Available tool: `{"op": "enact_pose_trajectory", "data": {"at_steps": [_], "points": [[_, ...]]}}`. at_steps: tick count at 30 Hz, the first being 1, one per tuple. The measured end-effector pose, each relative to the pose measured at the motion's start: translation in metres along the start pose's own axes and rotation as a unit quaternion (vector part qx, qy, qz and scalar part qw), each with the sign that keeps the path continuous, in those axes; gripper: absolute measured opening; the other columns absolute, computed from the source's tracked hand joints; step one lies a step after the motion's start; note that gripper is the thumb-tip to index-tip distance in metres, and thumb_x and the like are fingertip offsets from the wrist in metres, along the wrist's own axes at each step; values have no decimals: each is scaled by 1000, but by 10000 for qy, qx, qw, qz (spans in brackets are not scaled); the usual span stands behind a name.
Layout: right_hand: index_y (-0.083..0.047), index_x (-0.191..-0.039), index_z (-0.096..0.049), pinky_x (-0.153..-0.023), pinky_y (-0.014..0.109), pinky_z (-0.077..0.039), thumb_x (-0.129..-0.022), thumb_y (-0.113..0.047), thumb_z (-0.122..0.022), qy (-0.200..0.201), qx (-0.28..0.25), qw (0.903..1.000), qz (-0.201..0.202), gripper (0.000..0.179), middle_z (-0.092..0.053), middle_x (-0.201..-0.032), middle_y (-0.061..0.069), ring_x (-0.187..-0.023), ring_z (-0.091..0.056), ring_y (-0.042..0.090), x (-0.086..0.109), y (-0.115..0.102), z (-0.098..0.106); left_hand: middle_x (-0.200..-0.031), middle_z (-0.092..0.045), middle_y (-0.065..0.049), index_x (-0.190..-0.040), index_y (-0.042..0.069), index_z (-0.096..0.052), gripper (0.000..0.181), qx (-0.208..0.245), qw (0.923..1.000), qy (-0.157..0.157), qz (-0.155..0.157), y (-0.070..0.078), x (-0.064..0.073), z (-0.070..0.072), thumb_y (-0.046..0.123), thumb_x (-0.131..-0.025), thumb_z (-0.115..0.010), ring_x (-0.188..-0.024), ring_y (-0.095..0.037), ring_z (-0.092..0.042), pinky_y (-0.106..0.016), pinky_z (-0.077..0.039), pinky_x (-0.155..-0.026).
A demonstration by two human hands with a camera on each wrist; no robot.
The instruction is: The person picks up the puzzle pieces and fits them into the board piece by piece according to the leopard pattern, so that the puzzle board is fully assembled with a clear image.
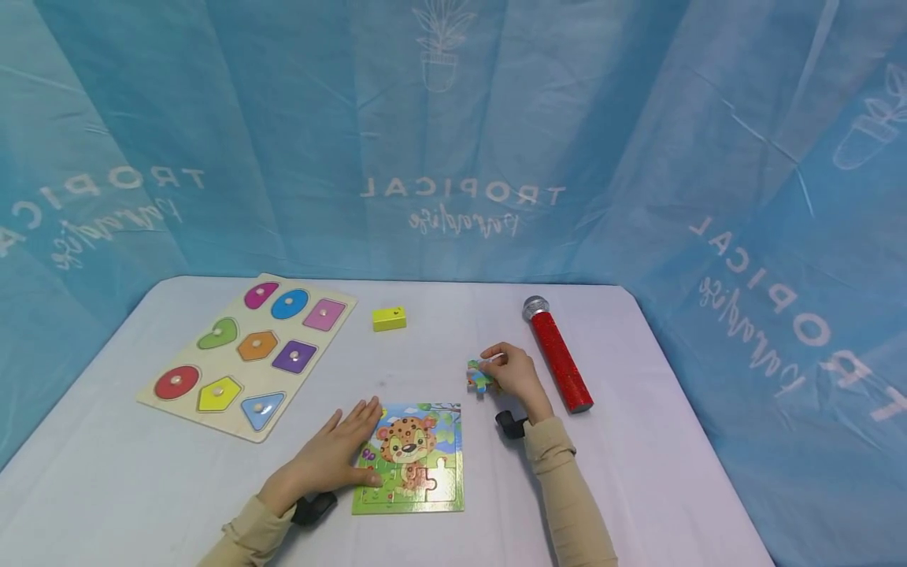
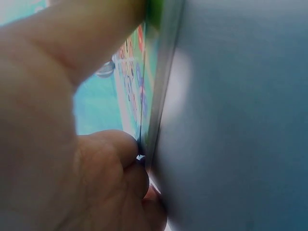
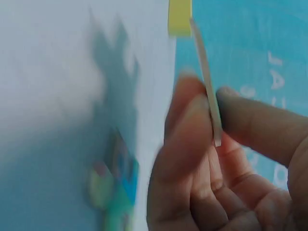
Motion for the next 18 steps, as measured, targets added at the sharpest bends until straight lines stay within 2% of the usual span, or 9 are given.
{"op": "enact_pose_trajectory", "data": {"at_steps": [3, 7, 9, 13, 18], "points": [[-1, -103, -63, -59, 24, -52, -89, -11, -69, -603, -294, 9977, 56, 18, -62, -80, 6, -64, -57, 13, 11, -2, -9, -160, -19, -20, -152, -3, -23, 106, 7, 10000, -21, 32, 1, 0, 1, 52, -76, -74, -149, -39, -16, -63, -10, -118], [-3, -94, -63, -57, 22, -48, -86, -11, -71, -1215, -181, 9920, 285, 15, -61, -73, 2, -62, -53, 11, 23, -8, -25, -160, -19, -19, -152, -2, -24, 107, 21, 9999, 6, 103, 1, 0, 2, 52, -75, -75, -149, -38, -16, -62, -10, -119], [-4, -90, -64, -55, 22, -44, -84, -12, -73, -1285, -14, 9908, 422, 14, -60, -71, 1, -62, -51, 11, 28, -11, -33, -160, -19, -19, -152, -2, -24, 107, 8, 9999, 18, 114, 1, -1, 1, 52, -75, -75, -149, -38, -16, -61, -10, -119], [-8, -83, -65, -55, 22, -39, -81, -15, -77, -1138, 419, 9910, 573, 15, -59, -70, 0, -62, -48, 11, 34, -16, -43, -160, -19, -19, -152, -2, -24, 107, -24, 10000, 4, 70, 1, -1, 0, 53, -75, -74, -149, -38, -16, -62, -10, -119], [-9, -80, -64, -57, 23, -37, -80, -19, -79, -1110, 633, 9898, 630, 17, -57, -70, 1, -64, -47, 12, 39, -21, -50, -160, -20, -20, -151, -3, -25, 107, -26, 10000, 12, 70, 1, -1, 0, 52, -75, -75, -149, -39, -17, -62, -11, -119]]}}
Point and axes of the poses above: each hand's wrist, its own x-axis away from the middle knuckle, its own z-axis out of the back of the hand, y = z × x, the point moved 2 cm from there along -x, towards the middle knuckle
